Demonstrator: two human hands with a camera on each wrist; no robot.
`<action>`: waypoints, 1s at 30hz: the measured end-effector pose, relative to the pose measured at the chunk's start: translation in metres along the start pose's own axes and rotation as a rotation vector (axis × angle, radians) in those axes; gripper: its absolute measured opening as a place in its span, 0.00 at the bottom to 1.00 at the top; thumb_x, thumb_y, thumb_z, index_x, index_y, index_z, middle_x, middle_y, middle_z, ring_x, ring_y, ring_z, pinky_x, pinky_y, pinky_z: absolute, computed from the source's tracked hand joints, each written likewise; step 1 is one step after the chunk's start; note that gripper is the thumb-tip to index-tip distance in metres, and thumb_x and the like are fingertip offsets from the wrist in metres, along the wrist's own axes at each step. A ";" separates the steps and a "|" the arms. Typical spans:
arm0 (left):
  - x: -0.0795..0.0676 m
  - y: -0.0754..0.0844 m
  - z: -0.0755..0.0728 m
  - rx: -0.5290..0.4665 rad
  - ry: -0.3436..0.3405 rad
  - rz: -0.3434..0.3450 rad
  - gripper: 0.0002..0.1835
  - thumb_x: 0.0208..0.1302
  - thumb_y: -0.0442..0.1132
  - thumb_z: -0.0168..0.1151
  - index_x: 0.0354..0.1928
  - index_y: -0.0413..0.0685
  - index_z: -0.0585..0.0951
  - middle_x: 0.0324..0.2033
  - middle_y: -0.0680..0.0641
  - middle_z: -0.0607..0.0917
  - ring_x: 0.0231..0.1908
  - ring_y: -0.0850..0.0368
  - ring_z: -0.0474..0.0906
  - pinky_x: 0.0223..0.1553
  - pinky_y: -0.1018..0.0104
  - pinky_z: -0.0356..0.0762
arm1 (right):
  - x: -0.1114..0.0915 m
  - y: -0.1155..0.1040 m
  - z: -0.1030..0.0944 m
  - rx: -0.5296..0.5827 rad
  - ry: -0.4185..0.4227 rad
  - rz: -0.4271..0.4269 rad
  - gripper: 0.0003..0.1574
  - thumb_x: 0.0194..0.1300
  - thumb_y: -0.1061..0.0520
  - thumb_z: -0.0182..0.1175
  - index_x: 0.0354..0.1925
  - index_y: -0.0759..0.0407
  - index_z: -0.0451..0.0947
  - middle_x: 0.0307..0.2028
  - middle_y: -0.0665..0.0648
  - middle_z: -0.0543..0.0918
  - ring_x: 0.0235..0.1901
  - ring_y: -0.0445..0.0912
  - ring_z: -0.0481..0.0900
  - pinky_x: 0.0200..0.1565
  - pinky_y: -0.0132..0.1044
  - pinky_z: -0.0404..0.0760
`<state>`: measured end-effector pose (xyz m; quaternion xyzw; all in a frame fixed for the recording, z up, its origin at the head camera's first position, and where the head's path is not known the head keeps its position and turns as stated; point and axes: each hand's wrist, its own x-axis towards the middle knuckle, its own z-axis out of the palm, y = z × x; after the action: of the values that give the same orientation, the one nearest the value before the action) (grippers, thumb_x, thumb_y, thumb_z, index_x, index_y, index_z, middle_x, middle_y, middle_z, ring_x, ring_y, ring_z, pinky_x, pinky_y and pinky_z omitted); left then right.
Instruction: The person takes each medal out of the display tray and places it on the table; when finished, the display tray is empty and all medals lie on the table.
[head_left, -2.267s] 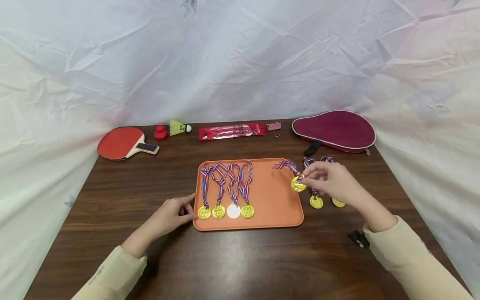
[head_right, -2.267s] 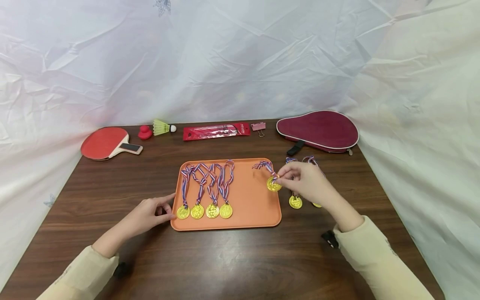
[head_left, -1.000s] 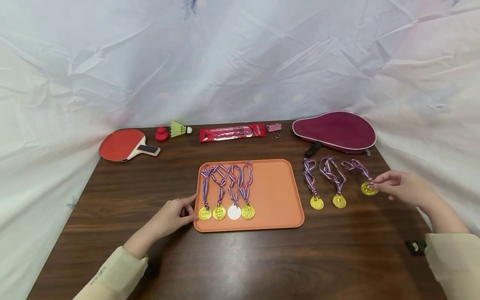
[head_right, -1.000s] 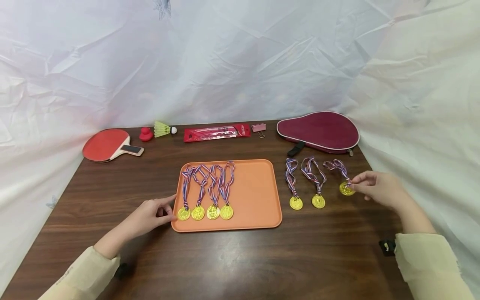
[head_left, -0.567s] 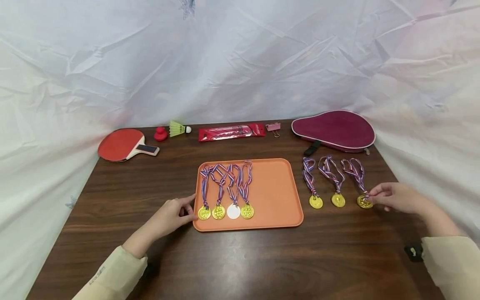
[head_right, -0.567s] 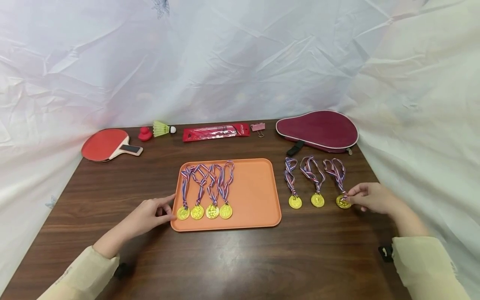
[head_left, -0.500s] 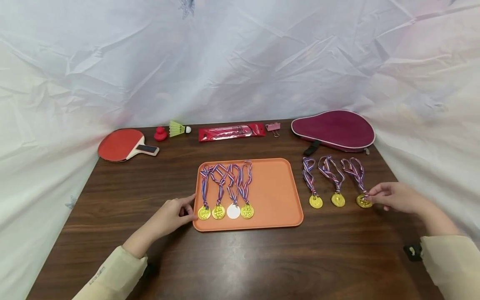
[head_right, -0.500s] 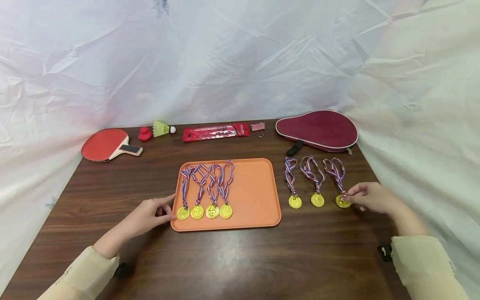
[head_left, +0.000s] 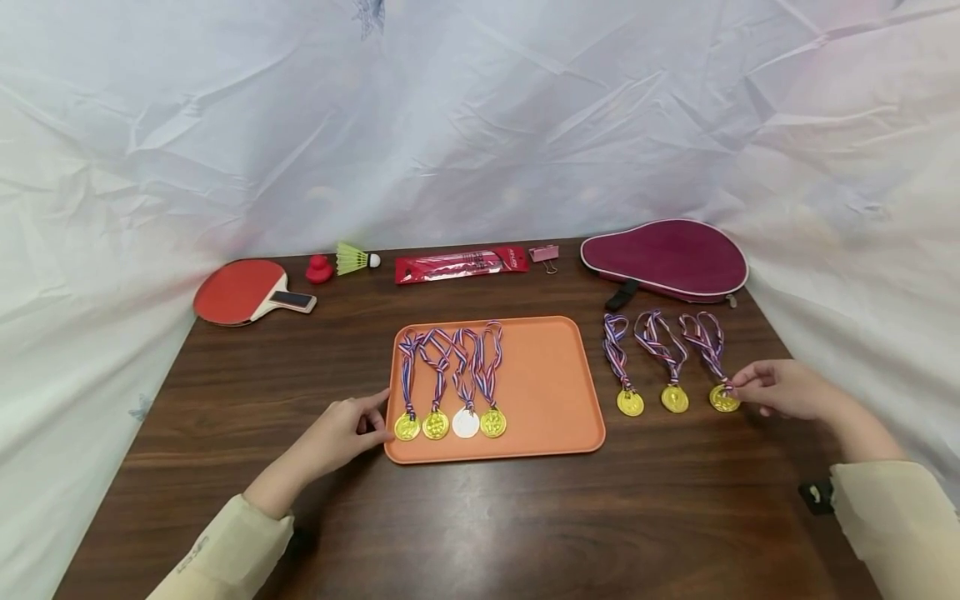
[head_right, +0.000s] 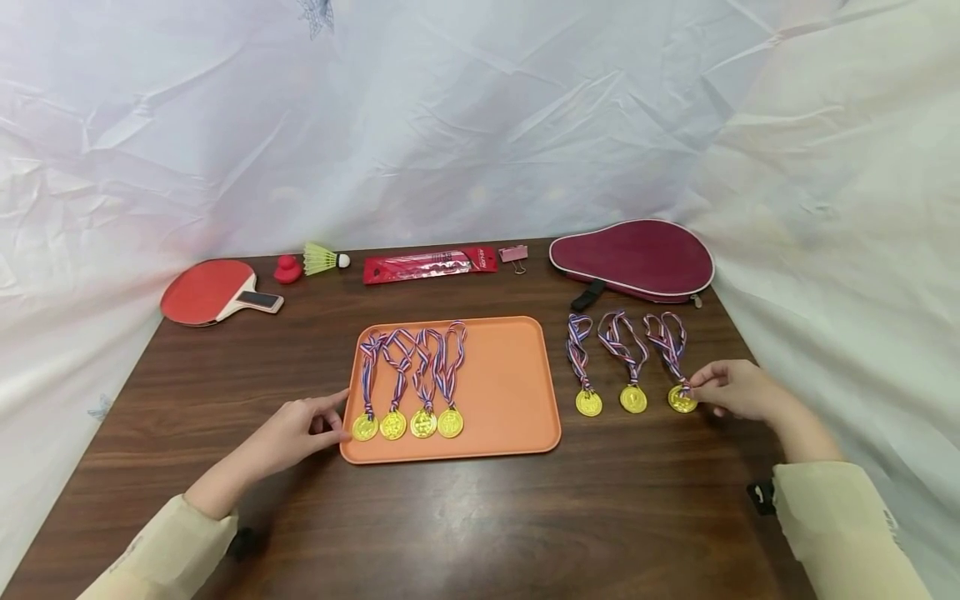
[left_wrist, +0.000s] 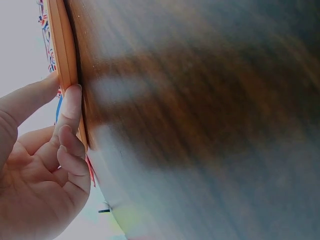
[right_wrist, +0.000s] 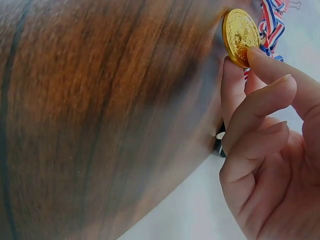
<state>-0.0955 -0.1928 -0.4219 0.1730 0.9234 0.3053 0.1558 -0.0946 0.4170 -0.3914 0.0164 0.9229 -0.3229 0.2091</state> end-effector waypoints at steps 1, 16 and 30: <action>0.000 0.000 0.000 0.000 0.000 0.001 0.35 0.52 0.44 0.66 0.61 0.41 0.66 0.21 0.60 0.75 0.19 0.62 0.66 0.18 0.70 0.64 | 0.000 0.000 0.000 -0.001 0.003 0.002 0.23 0.57 0.48 0.60 0.39 0.68 0.73 0.21 0.56 0.77 0.16 0.42 0.71 0.16 0.34 0.68; -0.001 0.000 0.000 -0.015 -0.005 -0.006 0.35 0.52 0.43 0.66 0.62 0.41 0.66 0.21 0.59 0.75 0.19 0.61 0.67 0.18 0.70 0.64 | 0.000 0.006 0.000 -0.065 0.039 0.026 0.26 0.57 0.47 0.60 0.43 0.68 0.77 0.25 0.55 0.80 0.19 0.44 0.75 0.20 0.36 0.71; 0.000 -0.001 0.000 -0.009 -0.006 0.000 0.35 0.52 0.44 0.66 0.62 0.41 0.66 0.21 0.59 0.75 0.19 0.62 0.66 0.18 0.70 0.64 | -0.005 -0.057 0.005 -0.209 0.265 -0.160 0.22 0.59 0.41 0.56 0.43 0.54 0.79 0.28 0.55 0.82 0.19 0.45 0.77 0.24 0.37 0.67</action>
<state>-0.0962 -0.1934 -0.4226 0.1733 0.9215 0.3089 0.1593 -0.0978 0.3689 -0.3596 -0.0366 0.9692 -0.2359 0.0597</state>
